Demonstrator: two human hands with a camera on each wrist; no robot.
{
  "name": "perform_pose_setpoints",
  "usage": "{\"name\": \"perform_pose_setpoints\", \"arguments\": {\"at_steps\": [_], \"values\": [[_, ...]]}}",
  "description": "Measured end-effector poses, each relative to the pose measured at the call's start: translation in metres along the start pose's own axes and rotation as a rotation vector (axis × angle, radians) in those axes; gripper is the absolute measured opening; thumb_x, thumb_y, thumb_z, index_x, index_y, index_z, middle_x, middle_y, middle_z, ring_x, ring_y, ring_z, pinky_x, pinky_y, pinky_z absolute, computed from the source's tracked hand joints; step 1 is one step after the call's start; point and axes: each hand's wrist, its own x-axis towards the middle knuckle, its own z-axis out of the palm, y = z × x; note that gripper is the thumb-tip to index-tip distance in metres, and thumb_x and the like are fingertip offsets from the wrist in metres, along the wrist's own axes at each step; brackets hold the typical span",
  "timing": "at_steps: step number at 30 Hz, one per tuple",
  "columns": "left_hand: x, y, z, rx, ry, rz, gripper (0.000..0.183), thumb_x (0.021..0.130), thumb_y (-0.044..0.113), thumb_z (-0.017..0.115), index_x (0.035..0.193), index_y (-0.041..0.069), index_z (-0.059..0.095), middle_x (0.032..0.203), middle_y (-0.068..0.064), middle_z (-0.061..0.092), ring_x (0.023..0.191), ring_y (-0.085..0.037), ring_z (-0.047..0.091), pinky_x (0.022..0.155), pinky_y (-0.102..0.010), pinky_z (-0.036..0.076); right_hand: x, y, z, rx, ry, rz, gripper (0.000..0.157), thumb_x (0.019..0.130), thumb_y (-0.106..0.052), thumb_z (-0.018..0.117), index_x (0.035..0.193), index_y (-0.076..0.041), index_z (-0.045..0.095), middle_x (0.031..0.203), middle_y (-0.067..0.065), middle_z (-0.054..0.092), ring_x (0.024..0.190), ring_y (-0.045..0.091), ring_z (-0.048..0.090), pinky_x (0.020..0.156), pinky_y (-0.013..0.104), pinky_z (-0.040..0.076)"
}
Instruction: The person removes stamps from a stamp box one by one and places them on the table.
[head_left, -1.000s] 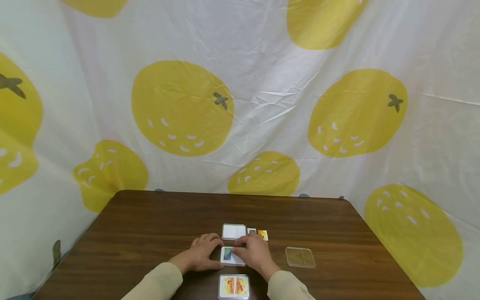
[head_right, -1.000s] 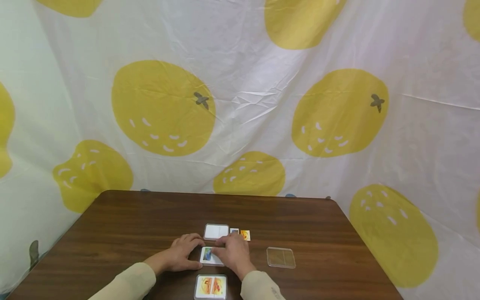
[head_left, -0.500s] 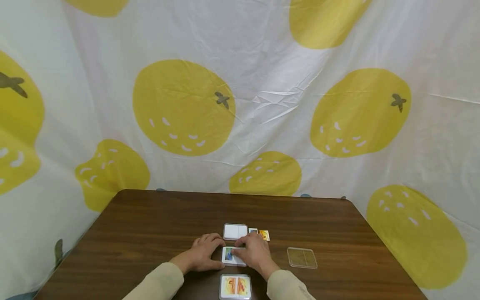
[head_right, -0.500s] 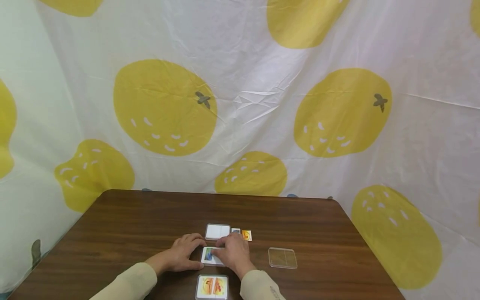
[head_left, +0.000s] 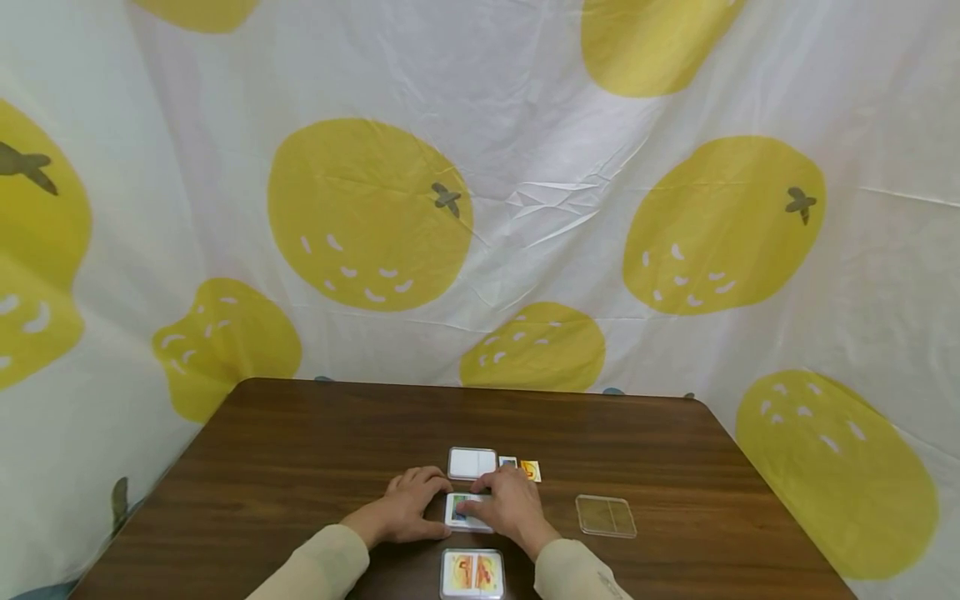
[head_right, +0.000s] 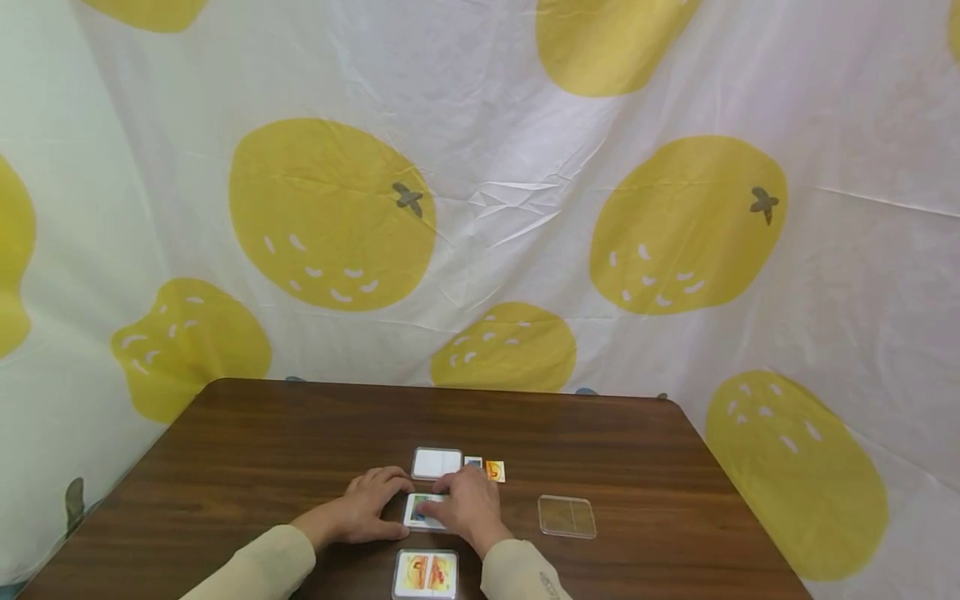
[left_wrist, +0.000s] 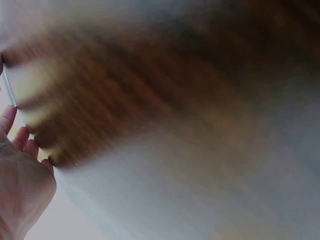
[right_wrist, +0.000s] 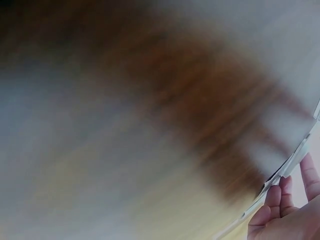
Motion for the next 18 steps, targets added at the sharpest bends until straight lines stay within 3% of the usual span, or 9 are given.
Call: {"name": "perform_pose_setpoints", "arguments": {"at_steps": [5,18], "values": [[0.0010,-0.0013,0.0012,-0.003,0.000,0.002,0.054,0.084,0.044,0.074,0.124,0.013,0.057,0.135,-0.009,0.044,0.132,-0.037,0.035,0.104,-0.065,0.025,0.0006,-0.0002,0.0001,0.005,-0.032,0.011,0.032,0.076,-0.047,0.082,0.093,-0.021,0.077,0.091,-0.003,0.059,0.093,0.022,0.055,0.083,0.043,0.044],[0.0037,-0.0094,0.0062,0.000,0.000,-0.001,0.055,0.085,0.048,0.070,0.126,0.015,0.056,0.137,-0.009,0.044,0.132,-0.037,0.035,0.105,-0.064,0.024,0.0041,0.0018,0.0027,0.002,-0.017,0.008,0.028,0.077,-0.045,0.082,0.090,-0.020,0.078,0.090,-0.003,0.061,0.093,0.022,0.057,0.081,0.043,0.046]]}}
